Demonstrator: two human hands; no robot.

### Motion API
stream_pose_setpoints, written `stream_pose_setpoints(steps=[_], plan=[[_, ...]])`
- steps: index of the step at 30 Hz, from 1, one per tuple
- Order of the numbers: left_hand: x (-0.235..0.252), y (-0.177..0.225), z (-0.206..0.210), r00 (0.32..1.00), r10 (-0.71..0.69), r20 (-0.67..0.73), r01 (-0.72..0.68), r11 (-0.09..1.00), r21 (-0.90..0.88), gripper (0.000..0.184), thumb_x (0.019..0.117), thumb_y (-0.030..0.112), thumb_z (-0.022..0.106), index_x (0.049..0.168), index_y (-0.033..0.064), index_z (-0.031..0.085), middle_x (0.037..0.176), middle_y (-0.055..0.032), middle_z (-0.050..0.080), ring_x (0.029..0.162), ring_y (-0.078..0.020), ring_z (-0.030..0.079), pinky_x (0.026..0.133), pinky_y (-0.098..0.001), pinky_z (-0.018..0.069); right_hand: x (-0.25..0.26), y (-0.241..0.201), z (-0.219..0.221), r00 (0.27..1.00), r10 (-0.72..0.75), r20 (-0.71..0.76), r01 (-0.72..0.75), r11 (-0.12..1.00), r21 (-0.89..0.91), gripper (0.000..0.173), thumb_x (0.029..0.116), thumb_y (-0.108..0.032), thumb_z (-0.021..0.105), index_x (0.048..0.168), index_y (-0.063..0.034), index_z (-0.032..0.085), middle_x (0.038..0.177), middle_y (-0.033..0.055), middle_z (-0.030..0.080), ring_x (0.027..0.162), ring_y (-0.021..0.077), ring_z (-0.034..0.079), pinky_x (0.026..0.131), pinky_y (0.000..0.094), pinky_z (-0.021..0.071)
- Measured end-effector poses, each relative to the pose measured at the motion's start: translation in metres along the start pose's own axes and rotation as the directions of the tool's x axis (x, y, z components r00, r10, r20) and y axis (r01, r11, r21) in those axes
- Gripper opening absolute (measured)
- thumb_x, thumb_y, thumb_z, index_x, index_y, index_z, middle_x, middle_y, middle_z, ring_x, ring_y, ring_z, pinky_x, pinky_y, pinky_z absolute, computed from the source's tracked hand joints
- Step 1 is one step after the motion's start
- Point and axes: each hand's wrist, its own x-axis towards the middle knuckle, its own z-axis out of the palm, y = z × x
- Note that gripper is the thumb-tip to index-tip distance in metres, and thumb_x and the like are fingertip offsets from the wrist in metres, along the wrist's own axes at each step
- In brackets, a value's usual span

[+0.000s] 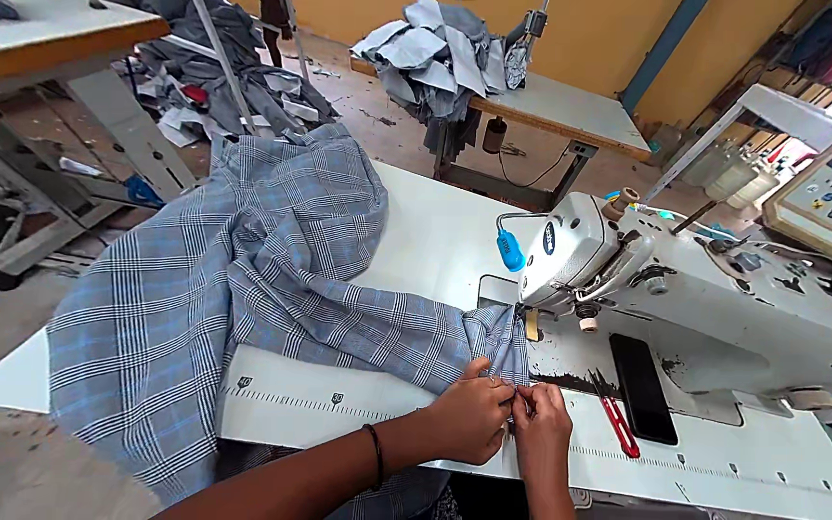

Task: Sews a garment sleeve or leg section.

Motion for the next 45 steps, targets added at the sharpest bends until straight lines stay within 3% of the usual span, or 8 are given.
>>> stream_pose_setpoints(steps=[2,6,12,20,23,30,36,45], plan=[[0.000,-0.002,0.000,0.999,0.027,-0.045,-0.026,0.999,0.023,0.025,0.0957,0.010,0.058,0.110,-0.0058,0.069,0.120,-0.0231,0.069,0.120,-0.0400,0.064,0.110,-0.0674,0.0313,0.002,-0.002,-0.003,0.998,0.032,0.063,-0.031,0.999,-0.011,0.007,0.0837,0.007,0.069,0.088,0.0078,0.075,0.087,0.0213,0.066,0.076,0.0264,0.067,0.071,0.0336,0.0573],[-0.002,0.000,0.016,0.954,0.045,-0.296,0.057,0.943,0.329,0.013,0.0926,0.008,0.062,0.096,0.0036,0.073,0.094,-0.0109,0.069,0.094,-0.0278,0.069,0.082,-0.0441,0.0495,0.003,-0.004,-0.005,0.994,0.036,0.103,-0.035,0.999,-0.015,0.008,0.0850,0.006,0.069,0.090,0.0081,0.075,0.087,0.0210,0.065,0.077,0.0267,0.067,0.071,0.0340,0.0572],[0.009,-0.014,0.034,0.876,0.192,-0.443,-0.005,0.921,0.389,0.011,0.0863,0.003,0.062,0.081,0.0066,0.071,0.082,-0.0067,0.068,0.080,-0.0222,0.067,0.073,-0.0361,0.0500,0.006,0.006,-0.006,0.995,-0.001,0.095,-0.003,0.999,0.040,0.005,0.0810,0.007,0.071,0.085,0.0065,0.074,0.083,0.0188,0.067,0.071,0.0248,0.067,0.067,0.0341,0.0574],[-0.003,-0.019,0.015,0.927,0.212,-0.308,-0.141,0.961,0.237,0.016,0.0898,0.014,0.055,0.091,0.0071,0.069,0.097,-0.0098,0.070,0.096,-0.0270,0.067,0.085,-0.0466,0.0441,0.002,-0.014,-0.015,0.963,0.004,0.270,-0.013,0.999,0.031,0.016,0.0871,0.012,0.062,0.096,0.0098,0.076,0.114,0.0274,0.068,0.099,0.0383,0.070,0.085,0.0447,0.0589],[-0.007,-0.020,0.011,0.945,0.140,-0.297,-0.065,0.966,0.249,0.027,0.0901,0.025,0.051,0.103,0.0074,0.068,0.107,-0.0104,0.070,0.108,-0.0267,0.066,0.092,-0.0505,0.0417,-0.001,-0.018,-0.014,0.963,-0.016,0.269,0.021,1.000,-0.016,0.020,0.0856,0.013,0.062,0.101,0.0121,0.075,0.112,0.0276,0.069,0.098,0.0415,0.069,0.085,0.0463,0.0583],[0.003,-0.021,0.022,0.905,0.074,-0.418,0.060,0.953,0.299,0.034,0.0919,0.024,0.045,0.104,0.0106,0.073,0.097,-0.0064,0.069,0.095,-0.0245,0.066,0.086,-0.0457,0.0411,0.000,-0.019,-0.014,0.963,0.023,0.268,-0.027,1.000,0.011,0.022,0.0838,0.014,0.062,0.102,0.0127,0.074,0.113,0.0279,0.070,0.096,0.0414,0.070,0.084,0.0456,0.0585],[0.016,-0.031,0.005,0.949,-0.076,-0.305,0.098,0.993,0.060,0.030,0.0947,0.016,0.045,0.104,0.0048,0.072,0.102,-0.0128,0.068,0.100,-0.0317,0.066,0.086,-0.0570,0.0413,0.018,-0.011,-0.001,0.975,-0.001,0.221,-0.008,0.999,0.040,0.021,0.0836,0.013,0.062,0.100,0.0115,0.075,0.111,0.0257,0.070,0.098,0.0367,0.071,0.085,0.0414,0.0595],[0.037,-0.062,-0.003,0.955,-0.117,-0.272,0.131,0.991,0.035,0.036,0.0973,0.017,0.043,0.108,0.0059,0.075,0.107,-0.0104,0.069,0.103,-0.0293,0.066,0.087,-0.0579,0.0430,0.054,-0.002,0.021,0.980,-0.038,0.195,0.039,0.999,-0.002,0.017,0.0850,0.014,0.063,0.096,0.0108,0.075,0.108,0.0244,0.071,0.097,0.0360,0.071,0.084,0.0405,0.0594]])
